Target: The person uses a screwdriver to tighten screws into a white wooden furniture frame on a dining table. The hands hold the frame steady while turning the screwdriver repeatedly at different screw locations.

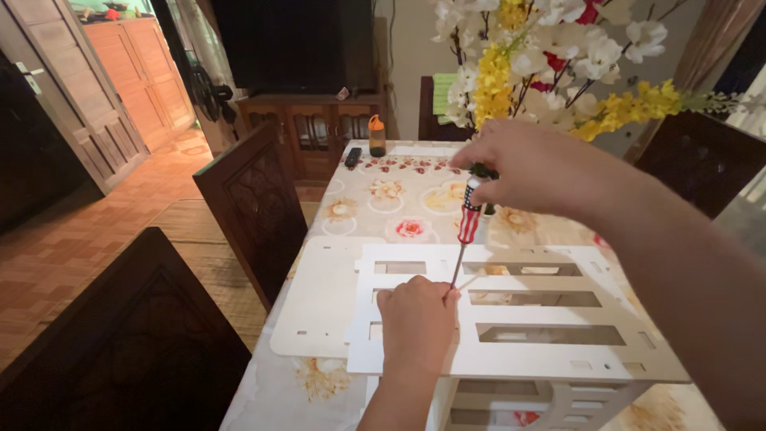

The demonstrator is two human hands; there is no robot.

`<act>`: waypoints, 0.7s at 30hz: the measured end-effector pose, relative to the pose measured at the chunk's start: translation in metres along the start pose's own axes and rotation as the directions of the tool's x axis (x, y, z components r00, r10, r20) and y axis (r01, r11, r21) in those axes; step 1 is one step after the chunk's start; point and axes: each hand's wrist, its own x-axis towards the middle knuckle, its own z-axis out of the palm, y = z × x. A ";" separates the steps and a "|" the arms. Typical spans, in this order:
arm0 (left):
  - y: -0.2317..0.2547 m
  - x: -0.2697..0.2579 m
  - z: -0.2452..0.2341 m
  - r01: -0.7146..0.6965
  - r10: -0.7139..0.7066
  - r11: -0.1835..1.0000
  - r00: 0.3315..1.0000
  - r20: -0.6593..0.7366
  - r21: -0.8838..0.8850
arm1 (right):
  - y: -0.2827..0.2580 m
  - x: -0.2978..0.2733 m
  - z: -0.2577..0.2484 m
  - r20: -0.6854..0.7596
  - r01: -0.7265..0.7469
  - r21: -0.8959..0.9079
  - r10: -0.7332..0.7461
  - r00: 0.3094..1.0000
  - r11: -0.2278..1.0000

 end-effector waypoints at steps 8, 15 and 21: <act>0.006 -0.003 -0.011 -0.019 0.020 0.999 1.000 -0.014 0.029 | 0.002 -0.001 0.002 0.026 0.071 0.219 -0.078 0.997 0.973; 0.008 -0.004 -0.016 -0.019 0.019 1.000 1.000 -0.005 0.013 | -0.016 -0.001 0.005 -0.025 0.014 0.005 -0.013 1.000 1.000; 0.001 0.001 -0.010 0.070 -0.070 0.998 0.997 0.038 -0.004 | -0.034 0.005 0.020 -0.109 -0.128 -0.121 0.115 0.987 0.984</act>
